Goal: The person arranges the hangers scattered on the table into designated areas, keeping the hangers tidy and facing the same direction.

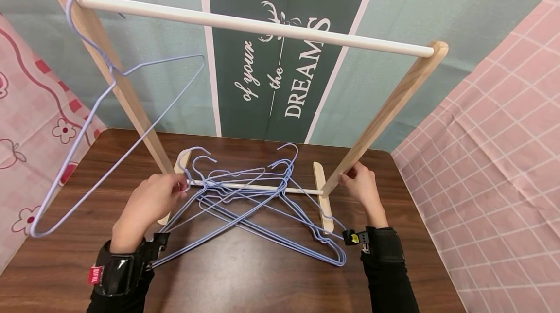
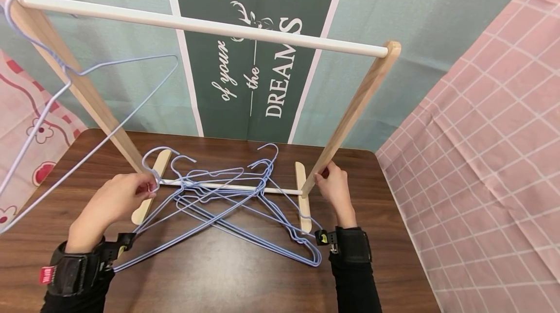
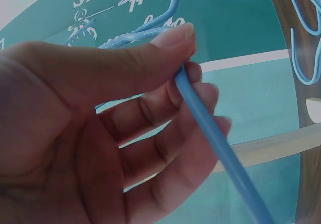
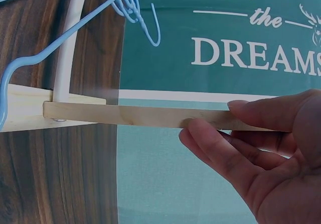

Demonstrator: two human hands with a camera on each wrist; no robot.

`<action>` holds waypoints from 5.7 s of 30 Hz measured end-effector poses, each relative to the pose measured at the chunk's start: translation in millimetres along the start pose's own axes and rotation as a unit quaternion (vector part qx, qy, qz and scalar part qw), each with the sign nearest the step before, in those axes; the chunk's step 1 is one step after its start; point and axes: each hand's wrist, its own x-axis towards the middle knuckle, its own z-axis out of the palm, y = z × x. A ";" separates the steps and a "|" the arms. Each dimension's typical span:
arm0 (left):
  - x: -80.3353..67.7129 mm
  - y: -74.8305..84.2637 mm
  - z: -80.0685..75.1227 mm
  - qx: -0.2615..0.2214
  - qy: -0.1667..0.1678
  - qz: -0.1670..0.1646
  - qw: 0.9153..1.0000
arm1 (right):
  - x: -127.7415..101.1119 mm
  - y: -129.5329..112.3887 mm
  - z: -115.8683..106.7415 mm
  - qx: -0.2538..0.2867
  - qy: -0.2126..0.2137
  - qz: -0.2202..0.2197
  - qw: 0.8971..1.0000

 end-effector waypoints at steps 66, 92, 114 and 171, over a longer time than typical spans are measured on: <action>-6.1 29.8 -75.0 0.035 0.146 -0.043 0.988 | -0.7 0.1 -0.1 0.009 -0.002 -0.002 1.000; -5.9 37.5 -103.7 0.058 0.216 -0.035 0.974 | -2.3 1.1 0.8 0.026 -0.009 0.002 1.000; -1.5 26.9 -113.5 0.071 0.275 -0.024 0.959 | -3.1 0.1 0.4 0.029 -0.009 -0.001 1.000; 30.0 -7.1 -150.8 0.081 0.261 -0.111 0.956 | -3.0 2.0 1.0 0.013 -0.002 -0.011 1.000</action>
